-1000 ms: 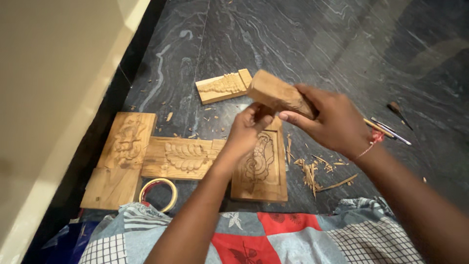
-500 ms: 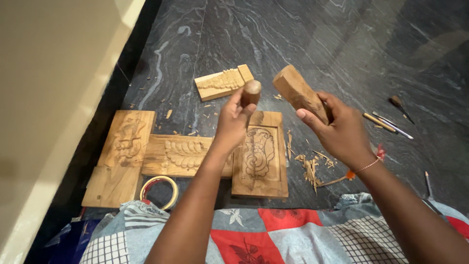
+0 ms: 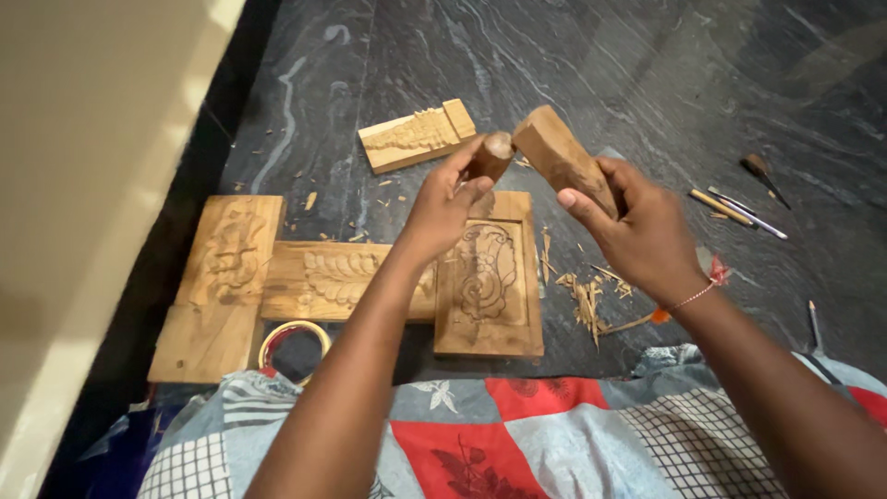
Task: The person carves a floral design into a rectangular wooden block using a chisel and a wooden mallet. They repeatedly strike the chisel to remove wood shavings and refine the pattern.
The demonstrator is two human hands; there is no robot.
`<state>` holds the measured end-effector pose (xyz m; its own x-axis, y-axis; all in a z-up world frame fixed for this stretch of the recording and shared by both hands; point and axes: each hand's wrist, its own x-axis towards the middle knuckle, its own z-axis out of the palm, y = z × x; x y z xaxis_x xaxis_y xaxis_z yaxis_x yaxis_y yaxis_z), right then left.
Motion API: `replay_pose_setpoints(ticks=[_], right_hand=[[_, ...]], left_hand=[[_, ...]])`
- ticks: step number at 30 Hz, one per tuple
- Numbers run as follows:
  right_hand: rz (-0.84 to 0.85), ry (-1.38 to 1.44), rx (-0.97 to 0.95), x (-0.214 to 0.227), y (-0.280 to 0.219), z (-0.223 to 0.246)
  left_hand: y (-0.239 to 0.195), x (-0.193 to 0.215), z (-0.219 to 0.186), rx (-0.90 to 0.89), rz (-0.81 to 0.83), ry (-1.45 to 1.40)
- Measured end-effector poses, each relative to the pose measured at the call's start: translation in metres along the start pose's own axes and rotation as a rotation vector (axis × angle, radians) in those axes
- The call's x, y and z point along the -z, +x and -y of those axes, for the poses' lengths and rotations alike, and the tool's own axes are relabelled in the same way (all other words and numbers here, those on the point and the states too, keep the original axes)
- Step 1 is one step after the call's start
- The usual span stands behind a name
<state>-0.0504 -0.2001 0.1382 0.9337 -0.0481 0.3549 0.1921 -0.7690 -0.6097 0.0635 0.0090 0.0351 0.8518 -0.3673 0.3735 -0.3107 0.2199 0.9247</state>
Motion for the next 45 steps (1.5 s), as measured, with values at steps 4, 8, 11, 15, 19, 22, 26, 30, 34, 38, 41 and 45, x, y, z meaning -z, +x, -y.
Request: replay_pose_setpoints(ticks=[4, 8, 11, 15, 19, 22, 26, 30, 34, 38, 41, 45], right_hand=[[0.010, -0.038, -0.047, 0.003, 0.010, -0.004], [-0.006, -0.066, 0.060, 0.005, 0.018, -0.002], [-0.003, -0.061, 0.111, 0.003, 0.017, -0.001], [-0.002, -0.060, 0.088, 0.001, 0.016, 0.003], [-0.014, -0.086, 0.124, 0.004, 0.012, 0.004], [-0.001, -0.164, 0.084, 0.007, 0.010, 0.003], [0.001, -0.118, 0.073, 0.009, 0.009, 0.002], [0.002, -0.098, 0.066, 0.008, 0.009, 0.002], [0.009, -0.131, 0.037, 0.008, 0.009, 0.003], [-0.068, -0.088, 0.147, 0.009, 0.007, 0.005], [-0.068, -0.082, 0.089, 0.010, 0.006, 0.006], [-0.079, -0.053, 0.127, 0.010, 0.003, 0.007]], left_hand=[[0.004, -0.008, 0.013, 0.024, 0.008, 0.018], [0.003, -0.014, 0.019, 0.012, 0.037, 0.009], [0.004, -0.013, 0.021, 0.110, -0.006, 0.063], [0.004, -0.009, 0.018, 0.058, -0.001, 0.020], [0.001, -0.014, 0.012, 0.078, 0.024, 0.023], [0.000, -0.016, 0.006, 0.083, 0.026, 0.067], [-0.001, -0.015, -0.001, 0.106, 0.006, 0.166], [0.000, -0.013, -0.003, 0.109, 0.039, 0.122], [0.000, -0.016, -0.002, 0.154, 0.035, 0.143], [0.000, -0.017, 0.000, 0.091, 0.058, 0.063], [-0.001, -0.018, 0.001, 0.104, 0.054, 0.080], [-0.001, -0.019, 0.000, 0.109, 0.043, 0.105]])
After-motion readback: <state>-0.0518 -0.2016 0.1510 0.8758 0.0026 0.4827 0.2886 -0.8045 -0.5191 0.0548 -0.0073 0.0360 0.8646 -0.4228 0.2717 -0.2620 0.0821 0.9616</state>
